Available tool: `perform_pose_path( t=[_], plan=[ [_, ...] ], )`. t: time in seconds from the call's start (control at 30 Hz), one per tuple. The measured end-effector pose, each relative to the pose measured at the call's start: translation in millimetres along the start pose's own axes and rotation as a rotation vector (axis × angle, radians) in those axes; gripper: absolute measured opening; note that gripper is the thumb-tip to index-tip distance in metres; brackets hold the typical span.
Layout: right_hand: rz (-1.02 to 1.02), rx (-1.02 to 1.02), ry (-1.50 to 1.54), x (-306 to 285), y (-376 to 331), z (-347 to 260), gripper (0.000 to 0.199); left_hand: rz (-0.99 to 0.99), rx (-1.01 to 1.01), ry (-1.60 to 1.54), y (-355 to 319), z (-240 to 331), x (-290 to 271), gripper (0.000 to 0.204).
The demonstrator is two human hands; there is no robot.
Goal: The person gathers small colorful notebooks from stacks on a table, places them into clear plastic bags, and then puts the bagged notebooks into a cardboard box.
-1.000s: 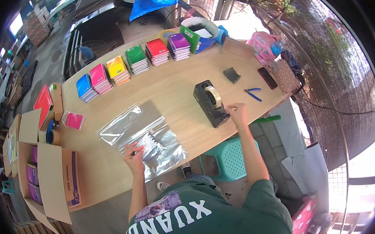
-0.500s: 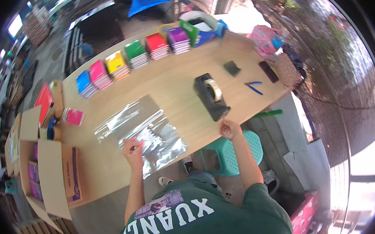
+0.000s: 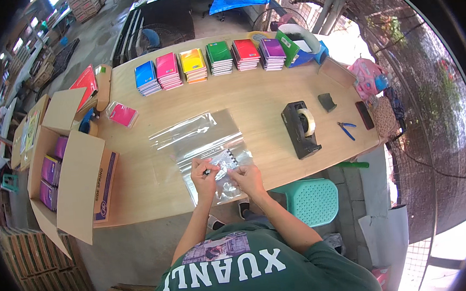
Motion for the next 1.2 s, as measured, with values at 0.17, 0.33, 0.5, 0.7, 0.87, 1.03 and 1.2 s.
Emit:
perform_pose_path(
  t=[0.17, 0.33, 0.5, 0.7, 0.87, 1.03, 1.2],
  plan=[
    [0.119, -0.120, 0.021, -3.6, 16.6, 38.1, 0.036, -0.137, -0.218, -0.190, 13.7, -6.8, 8.4, 0.053],
    [-0.009, -0.285, -0.485, -9.9, 35.7, 55.7, 0.044, -0.383, -0.044, -0.219, 15.6, -3.9, 5.9, 0.108],
    [-0.324, 0.644, 0.693, -19.3, 14.4, 81.1, 0.046, -0.531, 0.009, 0.180, -3.5, 19.7, 4.2, 0.094],
    [-0.557, 0.515, 0.870, -19.4, 31.1, 52.9, 0.053, -0.434, 0.389, 0.588, -33.9, 47.6, 4.4, 0.091],
    [-0.811, 0.159, 1.032, 21.1, 46.3, -60.7, 0.050, -0.436, 0.189, 1.000, -21.0, -61.7, -46.7, 0.088],
    [-0.802, -0.439, 0.592, 173.8, 36.0, -248.9, 0.060, -0.578, 0.079, 0.952, -16.0, -80.5, -50.9, 0.080],
    [-0.853, -1.024, -0.060, 409.1, -36.1, -390.4, 0.071, -0.476, 0.192, 0.891, -28.9, -97.5, -62.5, 0.082]
  ],
)
Point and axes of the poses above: each hand's wrist, its own y-axis towards the middle knuckle, its own x-axis out of the palm, z = x × y, the point moved 9 cm from there along y, towards the middle knuckle, and after that the axes turned 11 degrees about y, right-handed, at the moved point
